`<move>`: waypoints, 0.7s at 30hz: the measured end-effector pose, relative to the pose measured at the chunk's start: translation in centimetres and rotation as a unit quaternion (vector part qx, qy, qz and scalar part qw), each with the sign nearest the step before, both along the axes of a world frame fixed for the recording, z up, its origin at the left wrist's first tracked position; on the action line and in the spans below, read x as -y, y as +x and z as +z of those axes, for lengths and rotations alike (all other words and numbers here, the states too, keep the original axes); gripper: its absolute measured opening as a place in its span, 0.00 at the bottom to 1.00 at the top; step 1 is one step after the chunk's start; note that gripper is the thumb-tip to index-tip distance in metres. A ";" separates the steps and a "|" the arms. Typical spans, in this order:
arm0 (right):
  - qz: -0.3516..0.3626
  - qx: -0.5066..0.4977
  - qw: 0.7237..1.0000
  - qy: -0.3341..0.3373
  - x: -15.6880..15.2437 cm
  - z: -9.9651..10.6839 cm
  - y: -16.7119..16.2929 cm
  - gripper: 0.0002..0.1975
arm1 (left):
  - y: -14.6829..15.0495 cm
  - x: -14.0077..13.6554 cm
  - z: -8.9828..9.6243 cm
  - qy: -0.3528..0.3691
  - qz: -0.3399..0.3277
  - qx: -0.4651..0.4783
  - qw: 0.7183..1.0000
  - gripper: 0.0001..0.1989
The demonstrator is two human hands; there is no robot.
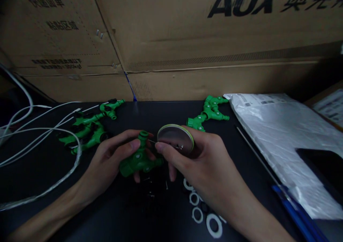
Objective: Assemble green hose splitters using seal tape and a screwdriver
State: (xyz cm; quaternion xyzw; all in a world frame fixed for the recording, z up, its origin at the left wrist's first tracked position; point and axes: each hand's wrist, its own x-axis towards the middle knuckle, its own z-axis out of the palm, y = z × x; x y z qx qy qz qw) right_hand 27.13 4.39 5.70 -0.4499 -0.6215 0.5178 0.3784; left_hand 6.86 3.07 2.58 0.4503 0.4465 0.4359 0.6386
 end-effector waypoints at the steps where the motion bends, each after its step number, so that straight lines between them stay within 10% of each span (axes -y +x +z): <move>1: -0.001 0.003 1.000 0.005 0.1 0.0 0.0 0.08 | 0.1 0.1 0.0 -0.006 0.000 0.006 1.000 0.20; 21: -0.008 0.039 0.999 0.020 0.3 -0.3 0.1 0.08 | 0.5 0.3 0.0 -0.005 0.025 0.011 1.000 0.15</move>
